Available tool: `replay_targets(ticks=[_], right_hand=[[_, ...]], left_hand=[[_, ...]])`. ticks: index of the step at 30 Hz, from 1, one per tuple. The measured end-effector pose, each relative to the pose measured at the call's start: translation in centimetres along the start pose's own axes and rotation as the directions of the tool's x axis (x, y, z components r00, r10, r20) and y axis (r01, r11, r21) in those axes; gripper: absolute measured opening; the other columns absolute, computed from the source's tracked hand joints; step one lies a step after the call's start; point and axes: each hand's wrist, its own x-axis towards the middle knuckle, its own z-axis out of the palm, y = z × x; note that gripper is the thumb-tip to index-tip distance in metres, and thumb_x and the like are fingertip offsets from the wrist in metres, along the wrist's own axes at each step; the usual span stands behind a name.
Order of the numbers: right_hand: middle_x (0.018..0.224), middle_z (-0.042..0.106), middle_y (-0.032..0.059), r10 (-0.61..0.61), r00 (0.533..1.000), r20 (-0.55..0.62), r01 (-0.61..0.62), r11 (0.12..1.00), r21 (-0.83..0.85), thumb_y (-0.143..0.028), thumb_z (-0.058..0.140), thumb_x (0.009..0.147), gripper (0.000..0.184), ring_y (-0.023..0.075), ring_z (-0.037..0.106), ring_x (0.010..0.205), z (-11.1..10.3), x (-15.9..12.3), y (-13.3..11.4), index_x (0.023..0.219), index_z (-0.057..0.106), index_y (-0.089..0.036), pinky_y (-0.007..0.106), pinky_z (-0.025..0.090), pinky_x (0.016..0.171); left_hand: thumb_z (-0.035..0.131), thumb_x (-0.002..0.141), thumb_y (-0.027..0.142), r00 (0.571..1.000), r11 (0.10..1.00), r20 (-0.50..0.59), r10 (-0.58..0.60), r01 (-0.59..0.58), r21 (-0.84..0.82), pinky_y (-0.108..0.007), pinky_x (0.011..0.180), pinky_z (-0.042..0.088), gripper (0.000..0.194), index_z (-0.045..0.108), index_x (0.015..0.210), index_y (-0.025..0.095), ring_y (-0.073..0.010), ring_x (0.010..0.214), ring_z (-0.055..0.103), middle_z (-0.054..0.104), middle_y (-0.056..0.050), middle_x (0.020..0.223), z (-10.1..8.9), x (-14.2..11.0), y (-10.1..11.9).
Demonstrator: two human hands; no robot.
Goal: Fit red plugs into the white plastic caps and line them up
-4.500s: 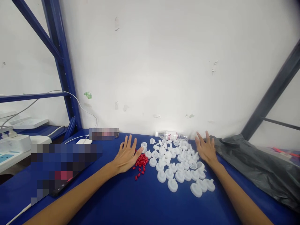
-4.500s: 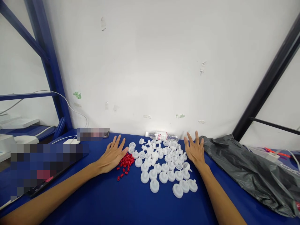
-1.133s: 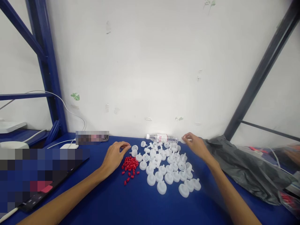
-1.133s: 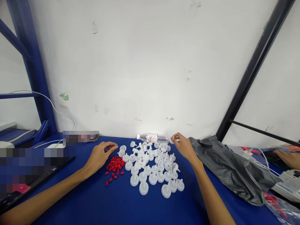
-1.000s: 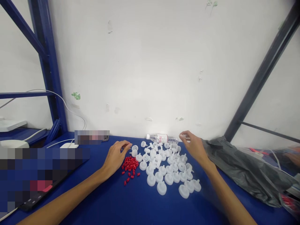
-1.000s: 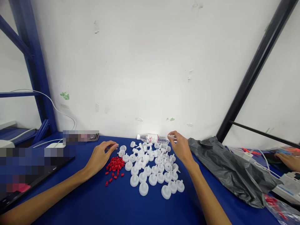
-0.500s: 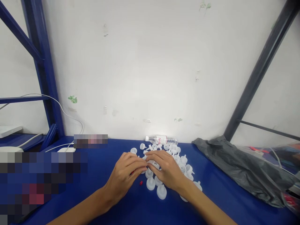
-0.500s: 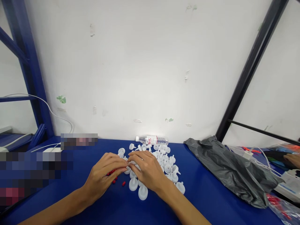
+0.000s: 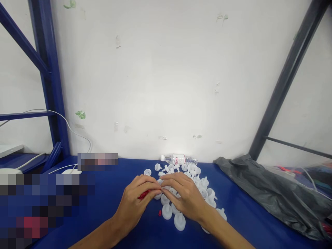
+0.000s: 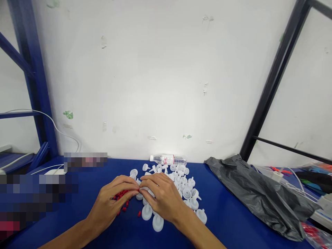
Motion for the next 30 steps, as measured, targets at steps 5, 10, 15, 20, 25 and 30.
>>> replay_targets(ticks=[5,10,15,20,25,30], right_hand=[[0.111,0.074,0.005,-0.069,0.997,-0.033,0.07,0.997,0.016,-0.014,0.061,0.094,0.013,0.0196,0.065,0.105,-0.3,0.1,0.0,0.104,0.062,-0.023,0.038,0.052,0.088],[0.109,0.076,0.0019,-0.128,0.986,-0.11,0.13,0.992,0.01,-0.011,0.062,0.091,0.018,0.0222,0.063,0.11,-0.9,0.5,-0.8,0.103,0.063,-0.025,0.041,0.049,0.091],[0.105,0.077,-0.0009,-0.15,0.982,-0.116,0.157,0.986,0.053,-0.007,0.056,0.092,0.024,0.0205,0.065,0.106,-0.7,0.5,-1.5,0.105,0.063,-0.026,0.04,0.047,0.091],[0.1,0.078,0.0009,-0.139,0.985,-0.102,0.145,0.988,0.053,-0.008,0.055,0.094,0.025,0.0215,0.066,0.106,-0.4,0.3,-1.4,0.109,0.062,-0.026,0.042,0.046,0.09],[0.094,0.077,0.0015,-0.137,0.987,-0.084,0.142,0.988,0.053,-0.009,0.052,0.095,0.029,0.0223,0.067,0.105,-0.2,0.1,-1.3,0.117,0.06,-0.026,0.043,0.047,0.09],[0.11,0.075,0.0045,-0.092,0.995,-0.029,0.094,0.994,0.048,-0.015,0.058,0.094,0.025,0.0238,0.064,0.111,-0.2,0.0,-1.4,0.116,0.059,-0.026,0.044,0.048,0.094]], left_hand=[[0.075,0.082,0.036,0.963,0.957,0.022,-0.268,0.269,-0.106,-0.03,0.078,0.055,0.031,0.065,0.11,0.026,-0.018,0.081,0.066,0.07,-0.003,0.097,-0.1,-0.1,0.7],[0.078,0.078,0.037,0.906,0.833,0.201,-0.372,0.422,-0.358,-0.039,0.095,0.055,0.064,0.053,0.136,0.026,-0.0269,0.11,0.065,0.064,-0.011,0.128,-0.5,0.2,1.4],[0.073,0.083,0.037,0.855,0.697,0.417,-0.308,0.502,-0.513,-0.036,0.088,0.056,0.044,0.068,0.12,0.015,-0.0271,0.101,0.067,0.072,-0.011,0.109,-0.4,0.7,1.9],[0.072,0.084,0.037,0.821,0.624,0.455,-0.345,0.563,-0.542,-0.027,0.068,0.054,0.031,0.073,0.103,0.013,-0.0192,0.076,0.068,0.074,-0.007,0.085,-0.2,0.8,2.3],[0.071,0.082,0.041,0.807,0.66,0.44,-0.395,0.582,-0.475,-0.026,0.061,0.052,0.031,0.074,0.092,0.011,-0.0176,0.067,0.066,0.072,-0.006,0.076,-0.1,0.4,2.3],[0.07,0.083,0.041,0.838,0.678,0.402,-0.369,0.538,-0.501,-0.029,0.069,0.055,0.031,0.071,0.095,0.012,-0.0202,0.075,0.069,0.073,-0.007,0.082,-0.1,0.6,1.9]])
